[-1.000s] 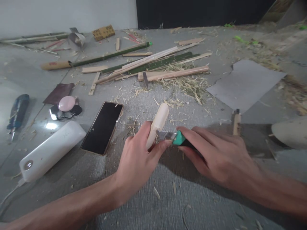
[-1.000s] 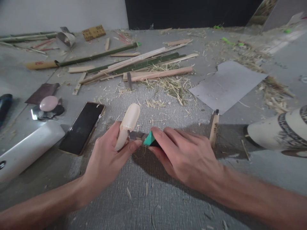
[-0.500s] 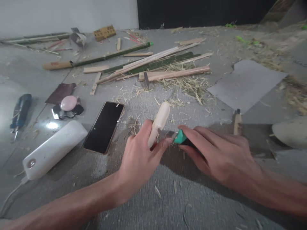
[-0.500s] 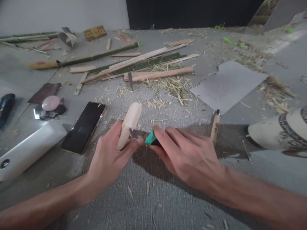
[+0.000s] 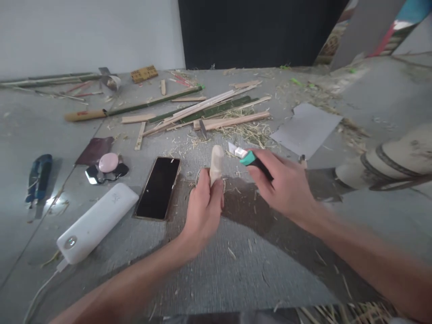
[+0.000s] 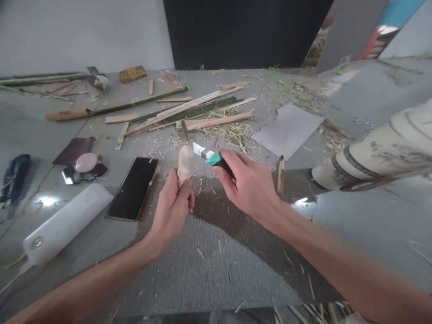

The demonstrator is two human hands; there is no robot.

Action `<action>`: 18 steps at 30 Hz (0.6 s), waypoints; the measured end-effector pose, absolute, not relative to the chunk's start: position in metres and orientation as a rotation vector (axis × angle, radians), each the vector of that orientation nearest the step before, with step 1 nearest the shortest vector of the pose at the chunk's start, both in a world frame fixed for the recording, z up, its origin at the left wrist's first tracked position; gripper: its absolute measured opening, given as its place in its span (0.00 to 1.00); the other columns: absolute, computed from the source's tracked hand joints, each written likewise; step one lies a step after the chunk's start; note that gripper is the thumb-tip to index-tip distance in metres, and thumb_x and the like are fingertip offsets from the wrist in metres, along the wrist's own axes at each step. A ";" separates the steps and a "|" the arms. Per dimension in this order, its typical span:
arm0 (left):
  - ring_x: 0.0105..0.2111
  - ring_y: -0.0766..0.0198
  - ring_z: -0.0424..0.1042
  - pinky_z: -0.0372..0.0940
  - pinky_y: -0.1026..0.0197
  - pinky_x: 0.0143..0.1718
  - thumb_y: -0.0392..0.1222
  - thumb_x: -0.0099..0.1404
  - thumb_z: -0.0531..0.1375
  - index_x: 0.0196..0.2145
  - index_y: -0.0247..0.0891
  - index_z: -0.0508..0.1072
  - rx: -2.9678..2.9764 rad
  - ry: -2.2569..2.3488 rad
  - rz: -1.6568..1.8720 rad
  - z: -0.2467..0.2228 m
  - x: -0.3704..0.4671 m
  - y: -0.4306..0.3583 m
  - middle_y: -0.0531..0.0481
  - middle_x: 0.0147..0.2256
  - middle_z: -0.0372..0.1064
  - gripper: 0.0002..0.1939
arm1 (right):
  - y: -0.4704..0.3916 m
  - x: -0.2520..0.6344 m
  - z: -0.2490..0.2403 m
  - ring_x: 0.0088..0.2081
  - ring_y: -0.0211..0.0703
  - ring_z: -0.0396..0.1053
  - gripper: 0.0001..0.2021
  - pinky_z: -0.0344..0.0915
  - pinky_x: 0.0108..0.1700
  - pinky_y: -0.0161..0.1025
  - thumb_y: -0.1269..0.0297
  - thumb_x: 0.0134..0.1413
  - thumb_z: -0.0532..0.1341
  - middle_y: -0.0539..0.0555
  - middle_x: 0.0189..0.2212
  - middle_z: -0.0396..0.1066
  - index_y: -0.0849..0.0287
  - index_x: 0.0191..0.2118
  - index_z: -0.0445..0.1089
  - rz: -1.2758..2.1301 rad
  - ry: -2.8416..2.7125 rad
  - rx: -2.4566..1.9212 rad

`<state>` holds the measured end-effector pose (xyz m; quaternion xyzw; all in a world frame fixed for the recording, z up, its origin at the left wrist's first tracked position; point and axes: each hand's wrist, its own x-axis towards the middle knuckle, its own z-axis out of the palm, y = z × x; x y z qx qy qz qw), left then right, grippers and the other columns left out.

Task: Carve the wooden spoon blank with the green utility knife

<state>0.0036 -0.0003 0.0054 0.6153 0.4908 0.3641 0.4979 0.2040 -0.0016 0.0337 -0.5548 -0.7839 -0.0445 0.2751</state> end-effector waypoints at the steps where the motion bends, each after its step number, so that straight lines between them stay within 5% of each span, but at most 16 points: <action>1: 0.23 0.68 0.64 0.58 0.62 0.26 0.46 0.79 0.48 0.36 0.43 0.57 1.438 1.147 0.895 0.005 0.002 0.000 0.58 0.25 0.62 0.11 | -0.001 0.204 0.032 0.34 0.44 0.74 0.14 0.63 0.32 0.40 0.61 0.72 0.53 0.58 0.41 0.78 0.60 0.55 0.68 -0.109 -2.092 -1.510; 6: 0.26 0.69 0.65 0.60 0.63 0.28 0.47 0.80 0.48 0.39 0.42 0.60 1.336 1.051 0.903 0.003 -0.003 0.003 0.56 0.30 0.65 0.10 | -0.002 0.212 0.020 0.43 0.48 0.75 0.16 0.68 0.39 0.42 0.61 0.72 0.55 0.59 0.46 0.76 0.59 0.59 0.66 -0.110 -2.247 -1.460; 14: 0.23 0.68 0.54 0.52 0.63 0.22 0.38 0.74 0.51 0.40 0.43 0.59 1.340 1.138 0.903 0.001 0.001 0.002 0.58 0.27 0.55 0.02 | -0.013 0.218 0.016 0.37 0.43 0.76 0.15 0.63 0.33 0.38 0.60 0.71 0.56 0.55 0.43 0.77 0.56 0.59 0.65 -0.085 -2.427 -1.391; 18: 0.23 0.69 0.58 0.54 0.63 0.23 0.33 0.69 0.56 0.47 0.43 0.62 1.461 1.203 0.854 0.009 0.001 0.000 0.58 0.28 0.59 0.10 | -0.016 0.215 0.019 0.36 0.43 0.75 0.12 0.62 0.32 0.39 0.61 0.71 0.56 0.53 0.41 0.77 0.56 0.56 0.66 -0.057 -2.443 -1.396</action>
